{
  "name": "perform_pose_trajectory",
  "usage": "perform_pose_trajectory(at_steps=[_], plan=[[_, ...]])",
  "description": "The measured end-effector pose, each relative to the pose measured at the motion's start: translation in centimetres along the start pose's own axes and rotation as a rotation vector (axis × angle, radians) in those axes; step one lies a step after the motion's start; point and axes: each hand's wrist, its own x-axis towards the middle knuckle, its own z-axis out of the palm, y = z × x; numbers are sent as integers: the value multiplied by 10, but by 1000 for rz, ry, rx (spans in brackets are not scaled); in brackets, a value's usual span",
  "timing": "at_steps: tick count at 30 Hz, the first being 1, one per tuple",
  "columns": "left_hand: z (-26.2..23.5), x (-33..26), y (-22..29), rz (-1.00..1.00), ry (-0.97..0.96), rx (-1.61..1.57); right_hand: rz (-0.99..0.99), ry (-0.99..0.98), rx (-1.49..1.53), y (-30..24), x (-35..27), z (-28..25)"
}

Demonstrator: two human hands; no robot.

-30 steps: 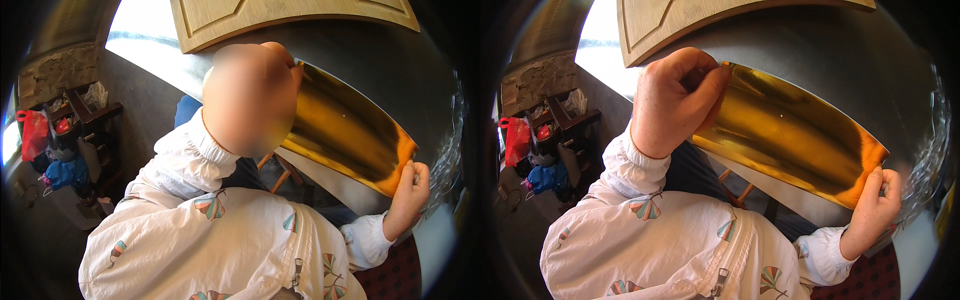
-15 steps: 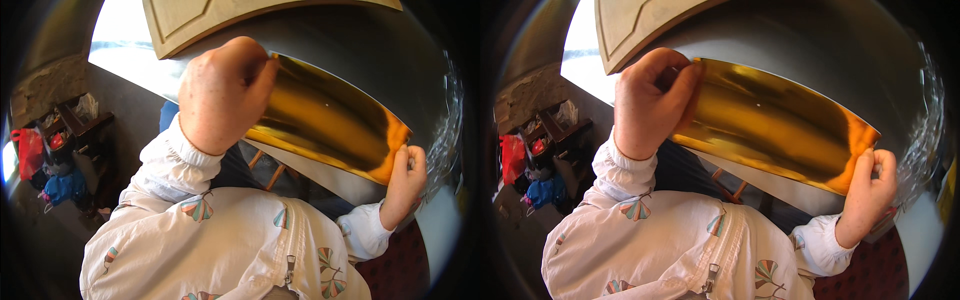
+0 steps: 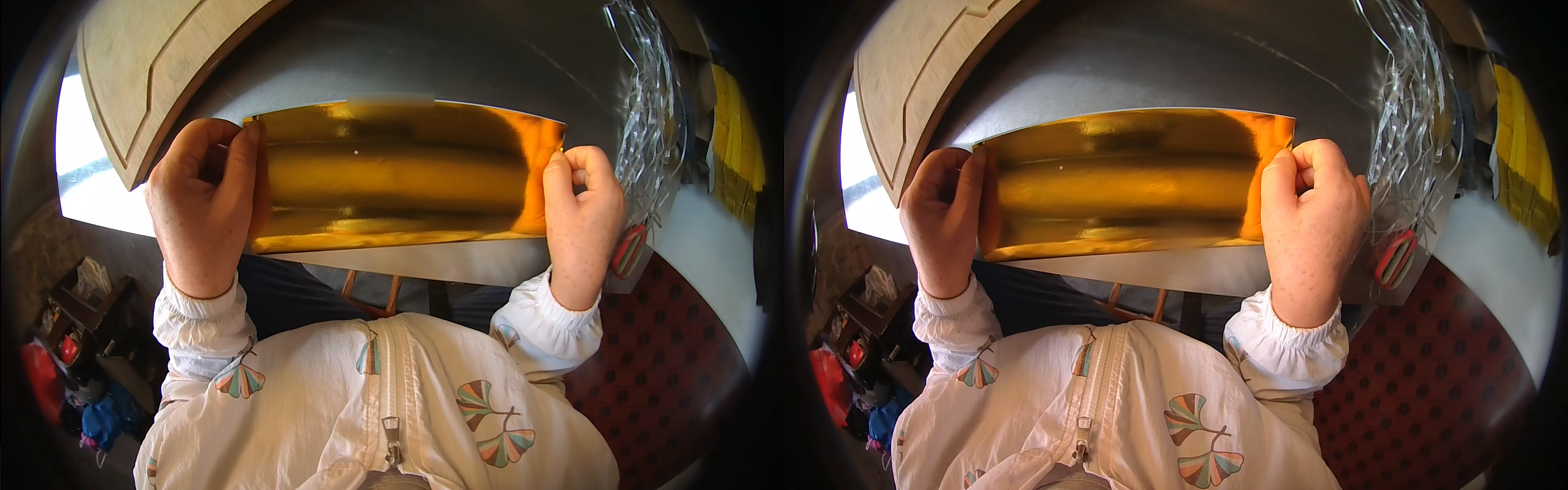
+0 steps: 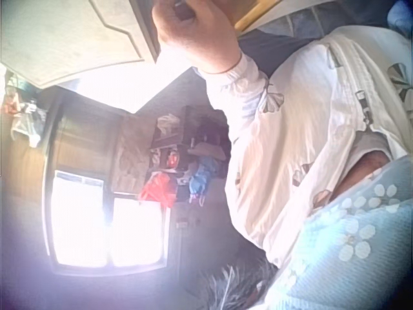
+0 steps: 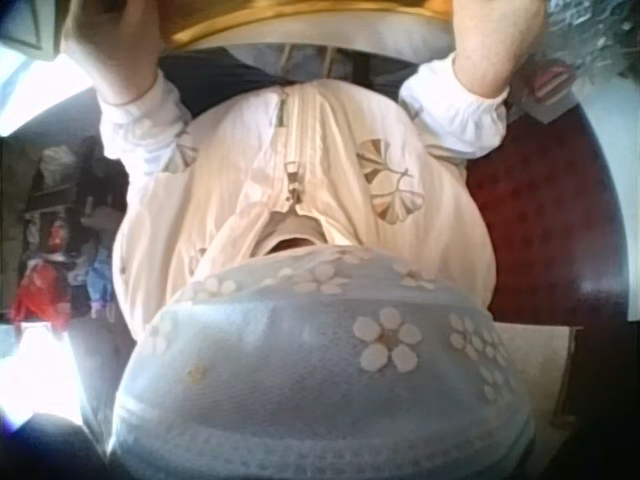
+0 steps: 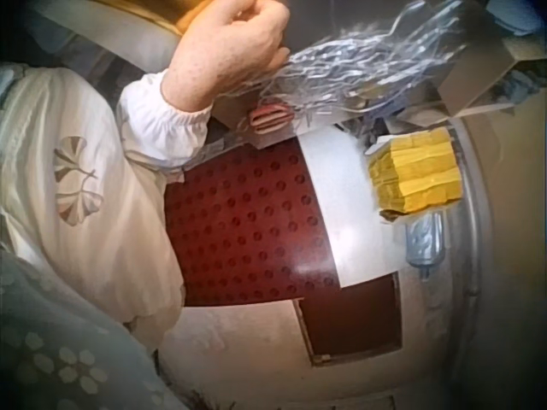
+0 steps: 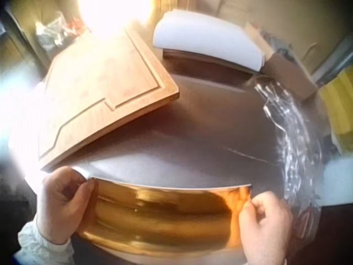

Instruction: The person folds a gold-colored sheet of paper by hand on a metal table, repeatedly creasing and shaping it into a compact form. The person handles the paper directly without tools, adjusting folds and pressing edges to maintain shape.

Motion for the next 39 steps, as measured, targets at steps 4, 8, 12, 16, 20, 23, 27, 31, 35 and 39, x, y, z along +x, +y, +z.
perform_pose_trajectory(at_steps=[4, 8, 12, 16, 20, 23, 27, 31, 35, 39], plan=[[-2, -2, -2, -14, -18, 2, -22, 3, 26, 1, 1, 0], [-1, 0, -5, 39, 4, 10, -25, -16, 37, 2, 1, 0], [-2, 0, -7, 16, -8, -18, -2, -26, 50, 0, 2, -1], [-3, -1, -5, 4, -21, -29, -13, -38, -50, -3, 2, -2], [-1, -1, 1, 18, -7, -18, -304, 75, -374, -9, 2, 3], [0, -1, 2, -90, -58, -129, -466, 60, -456, -17, 4, 8], [-1, -1, -2, -39, -50, -64, -455, -4, -557, -30, 4, 9], [1, 1, -7, 15, 0, 103, -355, 20, -700, -49, -5, 21], [1, 1, -4, 14, 7, 150, -258, 17, -702, -60, -11, 28], [-9, -3, 7, 162, 110, 334, -226, -3, -690, -60, -11, 28]])
